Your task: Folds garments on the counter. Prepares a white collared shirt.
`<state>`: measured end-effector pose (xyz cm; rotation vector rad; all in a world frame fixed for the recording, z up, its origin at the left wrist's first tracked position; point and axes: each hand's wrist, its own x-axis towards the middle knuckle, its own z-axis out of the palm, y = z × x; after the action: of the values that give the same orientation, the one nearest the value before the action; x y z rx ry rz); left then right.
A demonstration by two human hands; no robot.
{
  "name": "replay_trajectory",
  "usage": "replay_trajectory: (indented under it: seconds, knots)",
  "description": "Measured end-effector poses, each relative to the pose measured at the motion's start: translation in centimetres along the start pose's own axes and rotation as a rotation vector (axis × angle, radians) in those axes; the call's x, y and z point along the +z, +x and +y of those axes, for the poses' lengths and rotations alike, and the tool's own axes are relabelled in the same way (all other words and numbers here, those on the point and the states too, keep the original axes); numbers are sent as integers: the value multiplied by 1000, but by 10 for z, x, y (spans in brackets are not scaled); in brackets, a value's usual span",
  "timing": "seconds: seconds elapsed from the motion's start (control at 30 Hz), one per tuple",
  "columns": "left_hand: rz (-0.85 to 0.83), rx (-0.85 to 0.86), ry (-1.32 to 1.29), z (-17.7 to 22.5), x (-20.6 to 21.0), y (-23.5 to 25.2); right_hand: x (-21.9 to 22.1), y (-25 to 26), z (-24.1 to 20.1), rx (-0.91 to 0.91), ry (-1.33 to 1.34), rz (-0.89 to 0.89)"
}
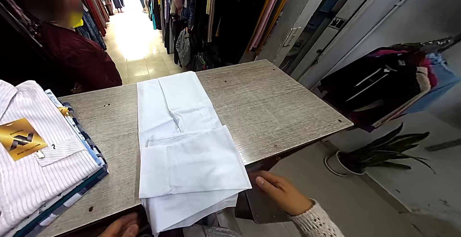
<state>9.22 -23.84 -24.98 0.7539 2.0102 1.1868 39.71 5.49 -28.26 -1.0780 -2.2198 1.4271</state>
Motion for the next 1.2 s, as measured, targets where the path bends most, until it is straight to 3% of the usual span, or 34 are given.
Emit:
replay_trajectory:
  seconds: [0.17, 0.23, 0.4, 0.47, 0.6, 0.7, 0.83, 1.0, 1.13, 1.2]
  knots:
    - [-79, 29, -419, -19, 45, 14, 56, 8, -1, -15, 535, -105]
    - [-41, -28, -492, -10, 49, 12, 63, 1, -19, 69, 570, -33]
    - [-195, -49, -724, -38, 37, -9, 59, -30, -15, 198, 722, 35]
    - [-243, -6, -764, -44, 37, -12, 59, -40, -13, 215, 749, 74]
    - [-186, 132, -808, -48, 51, -22, 62, -59, -6, 139, 723, 188]
    - [-1, 180, -803, -31, 61, -39, 59, -63, -11, 28, 673, 188]
    - [238, 239, -624, -11, 79, -58, 36, -70, -6, -250, 550, 93]
    - [220, 648, -396, -16, 87, -79, 12, -82, 6, -491, 424, -25]
    - [209, 657, -352, -6, 91, -102, -14, -99, -1, -563, 353, -216]
    - [320, 660, -259, 5, 94, -110, -25, -105, -12, -607, 312, -271]
